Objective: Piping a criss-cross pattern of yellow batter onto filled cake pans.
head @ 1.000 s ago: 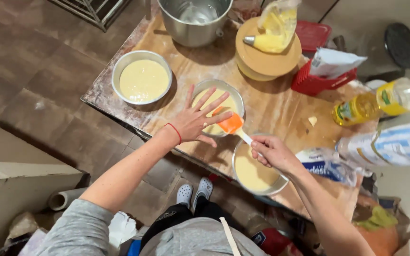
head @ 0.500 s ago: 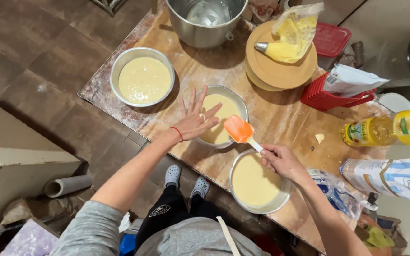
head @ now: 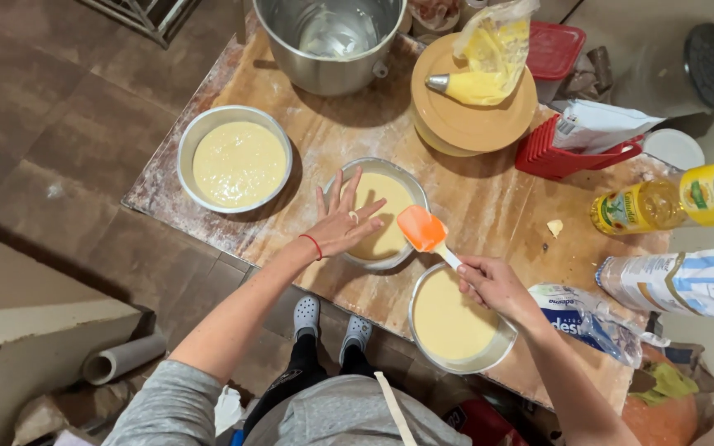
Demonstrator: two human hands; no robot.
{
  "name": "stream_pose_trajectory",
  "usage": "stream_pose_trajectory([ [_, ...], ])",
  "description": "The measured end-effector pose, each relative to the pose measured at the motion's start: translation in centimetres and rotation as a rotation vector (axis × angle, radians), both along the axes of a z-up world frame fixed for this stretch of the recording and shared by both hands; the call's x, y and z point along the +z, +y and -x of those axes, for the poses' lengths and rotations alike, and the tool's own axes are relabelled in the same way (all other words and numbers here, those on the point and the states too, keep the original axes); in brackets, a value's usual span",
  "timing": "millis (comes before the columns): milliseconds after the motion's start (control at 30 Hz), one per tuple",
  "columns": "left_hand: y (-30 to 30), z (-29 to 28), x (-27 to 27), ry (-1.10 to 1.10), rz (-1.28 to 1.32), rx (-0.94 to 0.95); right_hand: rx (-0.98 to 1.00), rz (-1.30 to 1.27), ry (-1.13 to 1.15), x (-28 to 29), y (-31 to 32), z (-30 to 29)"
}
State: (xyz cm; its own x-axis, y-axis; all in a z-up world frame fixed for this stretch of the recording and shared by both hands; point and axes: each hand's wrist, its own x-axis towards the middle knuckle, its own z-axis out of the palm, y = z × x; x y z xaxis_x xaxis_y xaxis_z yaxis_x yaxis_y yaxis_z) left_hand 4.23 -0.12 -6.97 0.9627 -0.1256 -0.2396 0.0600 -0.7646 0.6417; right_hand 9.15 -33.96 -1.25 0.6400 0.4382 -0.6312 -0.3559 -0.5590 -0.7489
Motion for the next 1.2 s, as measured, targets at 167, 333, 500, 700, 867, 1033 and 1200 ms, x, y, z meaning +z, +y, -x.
stream_pose_trajectory([
  [167, 0.4, -0.1, 0.8, -0.026, 0.072, -0.021, 0.035, -0.026, 0.026, -0.5, 0.8, 0.8],
  [333, 0.7, 0.0, 1.3, -0.086, 0.151, -0.048, 0.032, -0.01, 0.012, -0.5, 1.4, 1.3],
  [500, 0.7, 0.2, 2.5, -0.086, 0.134, -0.056, -0.065, 0.03, 0.087, 1.0, 3.1, 1.8],
  [700, 0.6, 0.9, 2.4, -0.284, 0.175, -0.078, -0.064, -0.192, 0.225, 0.2, 5.3, 2.3],
  [867, 1.0, 2.5, 3.9, -0.324, 0.137, -0.069, -0.136, -0.301, 0.327, 4.0, 8.3, 2.0],
  [1033, 3.4, 4.5, 4.7, -0.405, 0.143, -0.021, -0.155, -0.351, 0.336, 5.3, 9.7, 0.8],
  [1200, 9.1, 7.3, 5.7, -0.488, -0.029, 0.072, -0.054, -0.327, 0.275, 8.6, 15.3, -0.4],
])
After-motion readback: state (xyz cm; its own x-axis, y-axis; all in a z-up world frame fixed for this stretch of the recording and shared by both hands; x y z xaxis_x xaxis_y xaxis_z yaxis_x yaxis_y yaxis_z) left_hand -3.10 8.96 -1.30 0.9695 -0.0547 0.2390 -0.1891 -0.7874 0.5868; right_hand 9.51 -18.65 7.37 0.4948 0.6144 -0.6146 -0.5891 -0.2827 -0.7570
